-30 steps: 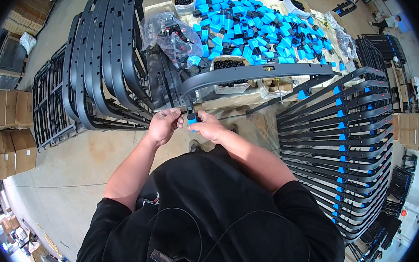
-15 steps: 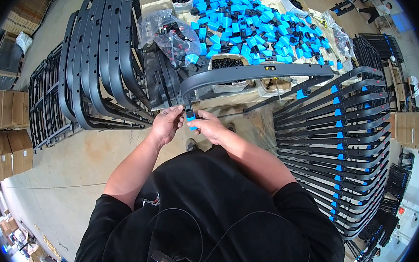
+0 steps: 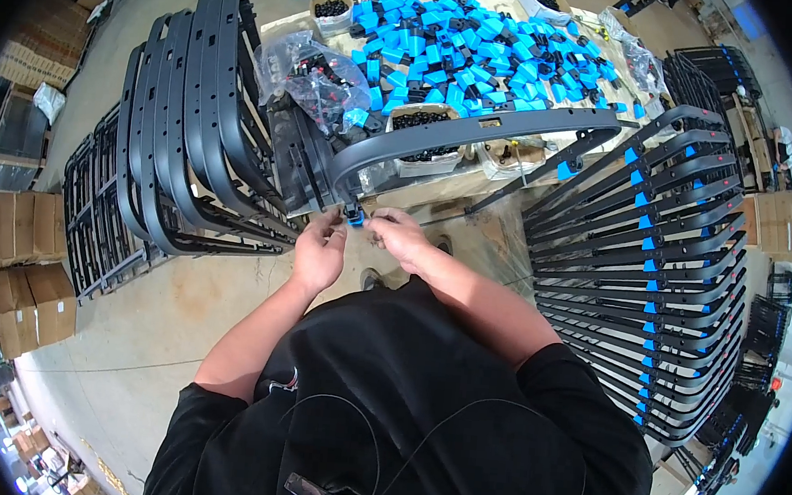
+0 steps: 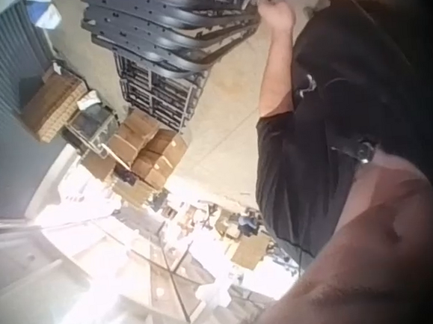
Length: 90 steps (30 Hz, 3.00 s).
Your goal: Assemble a metal frame component by attaching blue plastic parts and securing them with screws.
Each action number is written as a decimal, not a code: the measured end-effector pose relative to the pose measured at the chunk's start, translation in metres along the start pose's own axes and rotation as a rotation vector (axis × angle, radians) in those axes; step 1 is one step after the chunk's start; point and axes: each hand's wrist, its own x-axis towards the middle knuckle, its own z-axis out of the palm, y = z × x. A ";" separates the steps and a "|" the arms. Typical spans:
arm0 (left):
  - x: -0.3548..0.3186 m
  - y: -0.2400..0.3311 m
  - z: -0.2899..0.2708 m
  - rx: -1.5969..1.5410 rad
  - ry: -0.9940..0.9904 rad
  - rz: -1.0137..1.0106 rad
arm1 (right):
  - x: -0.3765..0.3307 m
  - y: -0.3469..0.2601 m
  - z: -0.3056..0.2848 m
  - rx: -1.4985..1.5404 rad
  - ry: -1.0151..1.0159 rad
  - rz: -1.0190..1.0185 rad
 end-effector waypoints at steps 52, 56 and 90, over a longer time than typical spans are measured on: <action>0.034 0.066 -0.008 0.909 -0.337 0.102 | 0.024 -0.045 0.001 -0.428 0.017 0.002; 0.036 0.064 -0.007 0.920 -0.352 0.099 | 0.032 -0.032 0.005 -0.572 0.180 -0.334; 0.032 0.076 -0.005 0.955 -0.369 0.102 | 0.024 -0.023 0.014 -0.589 0.192 -0.331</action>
